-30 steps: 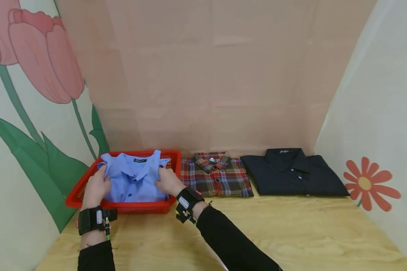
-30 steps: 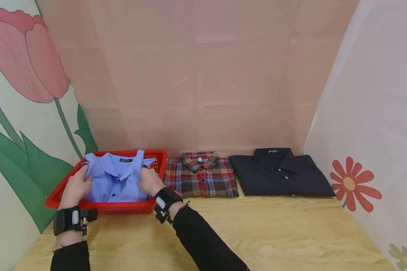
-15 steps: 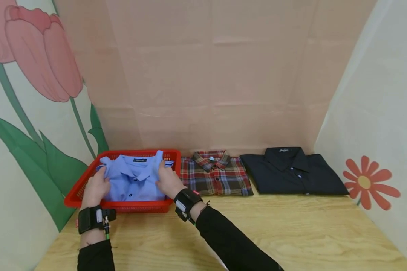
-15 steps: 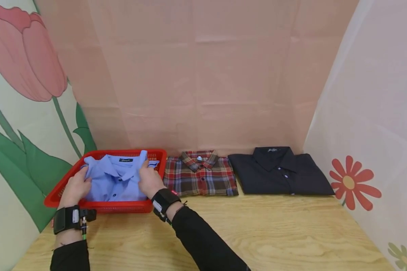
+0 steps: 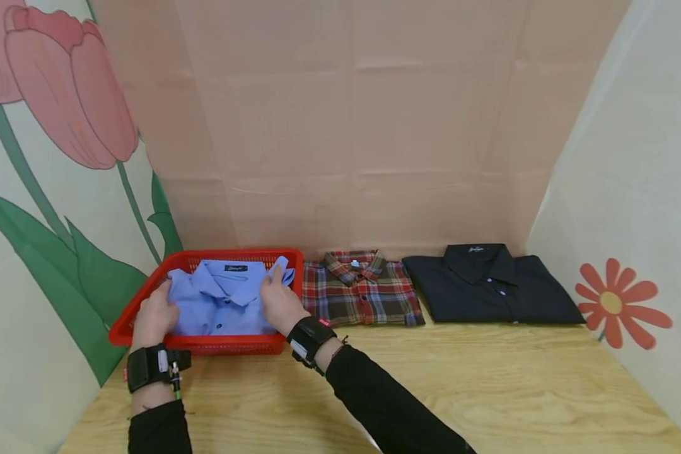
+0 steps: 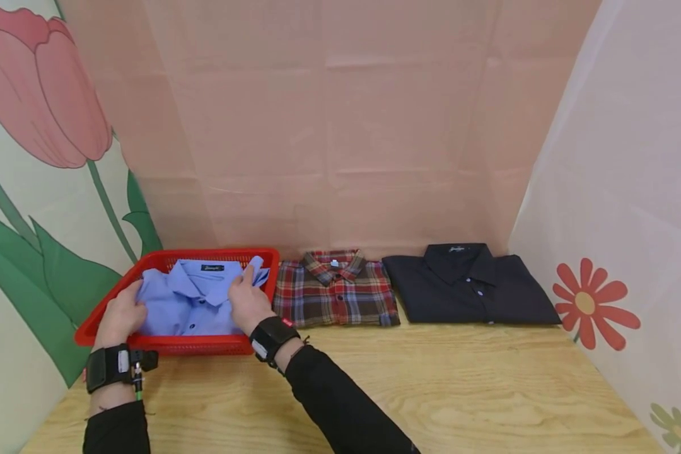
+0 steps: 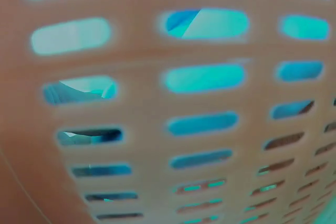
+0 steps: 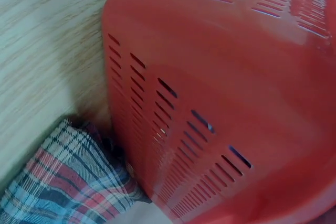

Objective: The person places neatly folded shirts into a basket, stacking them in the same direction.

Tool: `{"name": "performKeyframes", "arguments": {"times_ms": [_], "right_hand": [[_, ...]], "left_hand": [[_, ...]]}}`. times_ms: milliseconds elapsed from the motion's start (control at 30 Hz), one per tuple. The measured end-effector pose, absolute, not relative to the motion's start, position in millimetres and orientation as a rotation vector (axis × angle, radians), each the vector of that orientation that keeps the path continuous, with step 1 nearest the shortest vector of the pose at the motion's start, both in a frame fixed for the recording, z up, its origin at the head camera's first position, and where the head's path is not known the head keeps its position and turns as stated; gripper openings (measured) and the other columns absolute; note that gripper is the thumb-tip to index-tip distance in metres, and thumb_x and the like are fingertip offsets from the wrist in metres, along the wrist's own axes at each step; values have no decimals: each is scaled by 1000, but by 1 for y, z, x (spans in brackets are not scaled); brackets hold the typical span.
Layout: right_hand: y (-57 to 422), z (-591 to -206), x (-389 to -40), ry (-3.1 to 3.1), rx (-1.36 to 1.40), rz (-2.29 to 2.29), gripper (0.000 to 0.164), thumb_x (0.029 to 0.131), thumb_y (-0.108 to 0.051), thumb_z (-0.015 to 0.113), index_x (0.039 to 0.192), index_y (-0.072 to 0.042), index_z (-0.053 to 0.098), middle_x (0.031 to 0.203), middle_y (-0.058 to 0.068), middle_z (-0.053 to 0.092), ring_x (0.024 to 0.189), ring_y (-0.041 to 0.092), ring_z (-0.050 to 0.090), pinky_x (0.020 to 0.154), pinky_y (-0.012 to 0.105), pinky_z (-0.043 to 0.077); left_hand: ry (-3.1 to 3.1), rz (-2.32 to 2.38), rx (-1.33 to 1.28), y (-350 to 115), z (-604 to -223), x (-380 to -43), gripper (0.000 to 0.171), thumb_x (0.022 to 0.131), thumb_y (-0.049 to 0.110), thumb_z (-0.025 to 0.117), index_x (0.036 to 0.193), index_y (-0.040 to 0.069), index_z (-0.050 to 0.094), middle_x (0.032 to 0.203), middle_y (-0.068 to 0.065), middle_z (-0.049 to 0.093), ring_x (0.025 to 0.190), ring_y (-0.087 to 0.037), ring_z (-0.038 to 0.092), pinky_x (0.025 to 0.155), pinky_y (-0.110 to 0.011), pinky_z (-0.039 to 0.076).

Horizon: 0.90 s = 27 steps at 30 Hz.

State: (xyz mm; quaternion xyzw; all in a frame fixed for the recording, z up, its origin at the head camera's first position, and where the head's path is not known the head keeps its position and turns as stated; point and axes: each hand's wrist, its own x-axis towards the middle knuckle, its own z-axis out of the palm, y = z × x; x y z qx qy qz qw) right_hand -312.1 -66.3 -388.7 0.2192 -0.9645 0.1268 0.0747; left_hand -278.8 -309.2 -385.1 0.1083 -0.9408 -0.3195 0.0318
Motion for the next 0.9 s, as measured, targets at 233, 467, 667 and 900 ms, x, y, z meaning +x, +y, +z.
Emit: {"name": "performKeyframes", "arguments": {"times_ms": [233, 467, 667, 900], "right_hand": [[-65, -388, -309, -2928, 783, 92, 19, 97, -11, 59, 110, -11, 73, 115, 14, 63, 80, 20, 63, 63, 32, 56], [-66, -394, -310, -2876, 811, -198, 20, 97, -25, 60, 109, -21, 75, 111, 4, 69, 108, 24, 56, 94, 41, 47], [-66, -394, -313, -2965, 751, -258, 29, 94, -42, 61, 114, -26, 74, 133, 3, 62, 137, 30, 37, 114, 56, 26], [-64, -395, -316, -3112, 683, -212, 35, 90, -54, 62, 106, -27, 76, 137, -1, 61, 149, 32, 24, 116, 66, 6]], "left_hand": [[-2949, -943, 368, -310, -383, -279, 60, 96, 8, 35, 151, -10, 18, 141, -40, 36, 114, -52, 45, 101, -68, 34], [-3043, -900, 354, -305, -380, -280, 60, 101, 20, 42, 145, -18, 26, 145, -41, 31, 131, -56, 33, 108, -68, 25], [-3094, -828, 343, -301, -379, -281, 59, 101, 27, 44, 141, -15, 36, 142, -38, 39, 128, -55, 38, 103, -73, 22], [-3182, -787, 394, -294, -378, -279, 59, 99, 34, 46, 131, -15, 46, 116, -32, 56, 120, -53, 45, 106, -78, 4]]}}
